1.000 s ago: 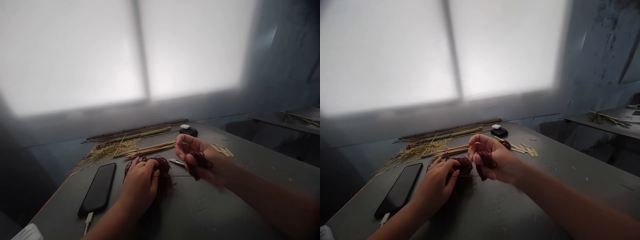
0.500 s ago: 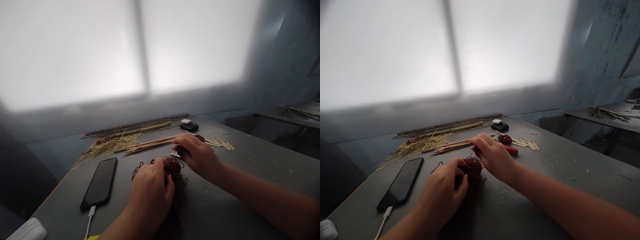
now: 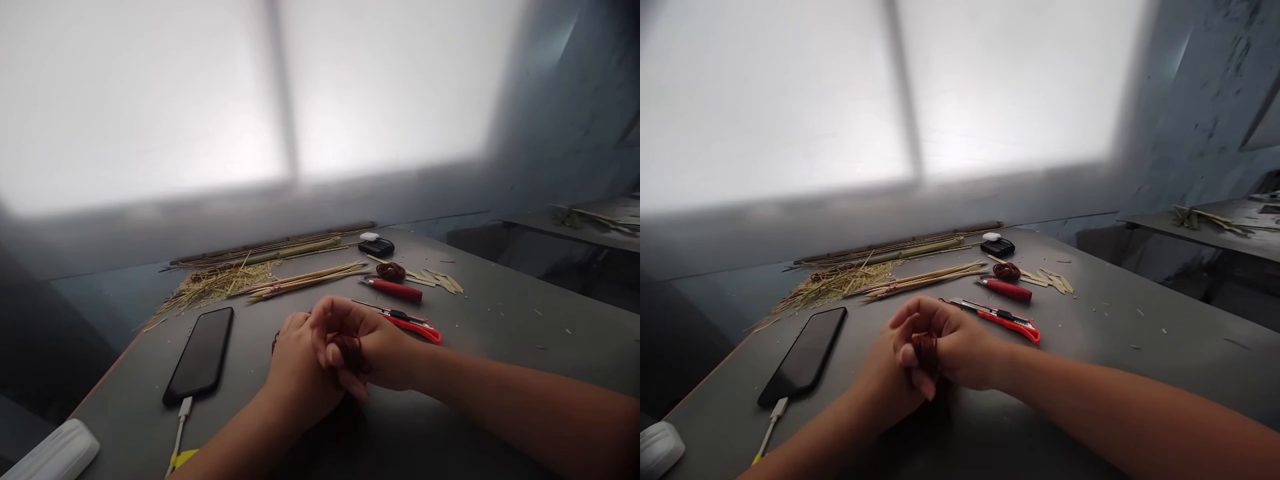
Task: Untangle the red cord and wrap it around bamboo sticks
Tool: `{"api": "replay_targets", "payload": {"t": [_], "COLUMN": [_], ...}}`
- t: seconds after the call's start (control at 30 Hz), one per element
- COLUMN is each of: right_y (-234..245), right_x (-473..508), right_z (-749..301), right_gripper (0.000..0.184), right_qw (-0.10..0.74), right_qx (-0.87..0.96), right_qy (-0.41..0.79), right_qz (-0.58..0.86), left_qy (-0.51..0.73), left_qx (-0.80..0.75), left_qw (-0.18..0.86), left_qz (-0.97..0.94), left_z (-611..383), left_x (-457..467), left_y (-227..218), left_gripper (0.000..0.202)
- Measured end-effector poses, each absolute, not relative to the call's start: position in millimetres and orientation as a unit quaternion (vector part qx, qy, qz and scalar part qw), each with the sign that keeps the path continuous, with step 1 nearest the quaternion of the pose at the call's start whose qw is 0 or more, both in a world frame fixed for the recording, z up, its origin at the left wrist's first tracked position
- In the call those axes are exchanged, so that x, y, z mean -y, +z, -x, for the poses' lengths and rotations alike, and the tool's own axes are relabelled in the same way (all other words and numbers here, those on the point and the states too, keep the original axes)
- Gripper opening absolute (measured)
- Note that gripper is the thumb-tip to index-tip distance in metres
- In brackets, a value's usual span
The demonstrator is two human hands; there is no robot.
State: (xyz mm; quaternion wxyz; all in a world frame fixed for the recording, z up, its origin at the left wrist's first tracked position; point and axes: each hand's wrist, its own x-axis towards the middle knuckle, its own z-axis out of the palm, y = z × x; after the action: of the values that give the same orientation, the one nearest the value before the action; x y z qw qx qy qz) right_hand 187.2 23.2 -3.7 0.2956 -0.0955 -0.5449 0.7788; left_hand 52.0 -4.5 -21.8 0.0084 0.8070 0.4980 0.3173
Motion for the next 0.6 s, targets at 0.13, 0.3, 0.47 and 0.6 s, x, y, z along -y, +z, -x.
{"api": "replay_targets", "payload": {"t": [0.13, 0.3, 0.47, 0.6], "right_y": [-2.1, 3.0, 14.4, 21.0], "right_x": [-12.0, 2.3, 8.0, -2.4], "right_z": [-192.5, -200.4, -206.7, -208.8], "right_gripper": [0.033, 0.033, 0.033, 0.035], "right_qw": [0.253, 0.31, 0.337, 0.362], "right_qx": [0.507, 0.457, 0.45, 0.467], "right_qy": [0.816, 0.828, 0.818, 0.793], "right_qz": [0.115, 0.094, 0.12, 0.146], "left_qy": [0.254, 0.211, 0.197, 0.196], "left_qx": [-0.515, -0.526, -0.539, -0.545], "left_qw": [0.0, -0.028, -0.038, -0.045], "left_qz": [-0.818, -0.823, -0.818, -0.814], "left_z": [-47.3, -45.4, -43.1, -39.9], "left_x": [2.5, -0.7, -3.7, -5.5], "left_y": [-13.1, -12.3, -11.8, -12.8], "left_gripper": [0.009, 0.008, 0.014, 0.016]}}
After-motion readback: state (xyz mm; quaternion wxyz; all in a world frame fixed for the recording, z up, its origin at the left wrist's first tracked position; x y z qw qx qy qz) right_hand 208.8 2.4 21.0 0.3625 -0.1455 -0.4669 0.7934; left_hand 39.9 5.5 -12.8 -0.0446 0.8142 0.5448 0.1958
